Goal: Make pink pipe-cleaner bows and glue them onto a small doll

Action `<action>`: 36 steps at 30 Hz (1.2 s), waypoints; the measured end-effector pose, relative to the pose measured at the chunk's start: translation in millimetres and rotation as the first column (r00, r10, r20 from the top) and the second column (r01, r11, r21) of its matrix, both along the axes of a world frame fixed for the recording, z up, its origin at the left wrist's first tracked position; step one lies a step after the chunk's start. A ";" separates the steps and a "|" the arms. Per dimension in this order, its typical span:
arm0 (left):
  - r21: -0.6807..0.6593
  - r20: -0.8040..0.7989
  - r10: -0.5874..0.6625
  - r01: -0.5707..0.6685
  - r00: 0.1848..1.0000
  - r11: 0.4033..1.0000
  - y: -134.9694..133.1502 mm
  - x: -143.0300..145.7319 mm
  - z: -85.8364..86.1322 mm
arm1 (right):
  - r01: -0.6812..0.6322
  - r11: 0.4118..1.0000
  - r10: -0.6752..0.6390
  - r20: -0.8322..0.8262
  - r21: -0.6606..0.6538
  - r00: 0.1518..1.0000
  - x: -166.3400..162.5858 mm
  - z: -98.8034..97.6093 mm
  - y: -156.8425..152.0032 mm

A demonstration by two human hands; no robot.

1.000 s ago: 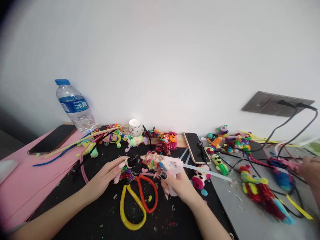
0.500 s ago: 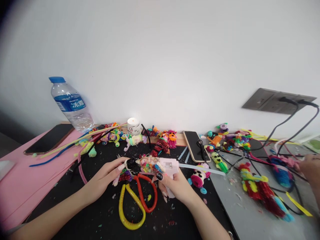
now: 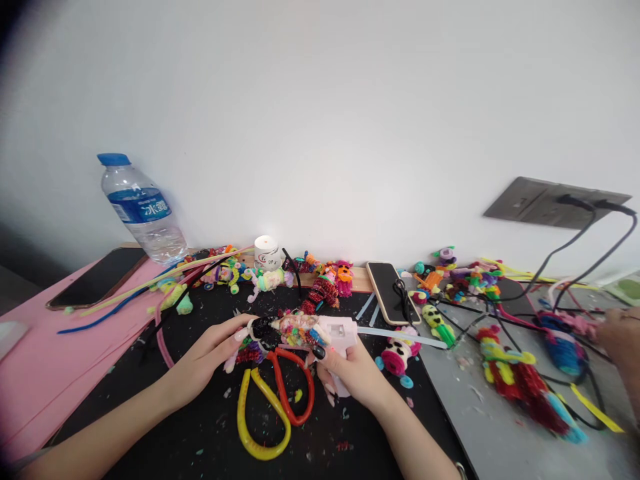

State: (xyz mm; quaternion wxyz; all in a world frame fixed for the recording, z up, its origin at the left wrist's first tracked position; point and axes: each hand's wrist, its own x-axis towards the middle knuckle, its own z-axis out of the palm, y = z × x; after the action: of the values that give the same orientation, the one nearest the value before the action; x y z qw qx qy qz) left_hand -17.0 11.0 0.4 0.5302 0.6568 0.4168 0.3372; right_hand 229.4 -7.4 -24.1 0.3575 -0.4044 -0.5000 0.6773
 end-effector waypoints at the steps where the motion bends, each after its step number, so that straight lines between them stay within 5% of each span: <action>1: -0.007 0.006 0.000 0.000 1.000 1.000 -0.1 0.0 0.0 | 0.001 1.000 -0.001 0.005 -0.001 1.000 -0.2 0.0 0.2; 8: 0.008 -0.007 0.007 -0.007 1.000 1.000 0.9 -2.2 -7.0 | 0.021 0.999 -0.026 0.110 0.050 0.994 -0.7 2.5 0.7; 16: 0.039 -0.009 0.062 -0.061 0.998 0.997 0.9 -3.5 -5.7 | 0.097 0.948 -0.196 0.316 0.304 0.928 10.1 3.8 2.0; 22: -0.017 0.041 0.171 -0.170 0.984 0.985 1.8 -6.5 -14.5 | 0.176 0.777 -0.552 0.520 0.605 0.651 13.2 11.4 9.3; 26: -0.016 0.094 0.219 -0.218 0.971 0.976 2.9 -6.0 -17.8 | 0.208 0.689 -0.705 0.575 0.694 0.415 16.9 13.0 16.1; 31: -0.007 0.076 0.220 -0.220 0.972 0.975 1.7 -5.1 -10.3 | 0.135 0.699 -0.713 0.671 0.702 0.203 25.6 3.9 22.1; 36: 0.011 0.114 0.272 -0.275 0.956 0.961 2.6 -6.7 -20.2 | -0.034 0.715 -0.699 0.712 0.699 -0.074 24.1 -0.9 22.9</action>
State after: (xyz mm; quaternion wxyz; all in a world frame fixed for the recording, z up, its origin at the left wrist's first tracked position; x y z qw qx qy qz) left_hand -23.7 13.6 -19.8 0.4921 0.5801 0.4687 0.4490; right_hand 253.4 15.5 -25.0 0.1707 -0.7523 -0.6310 -0.0815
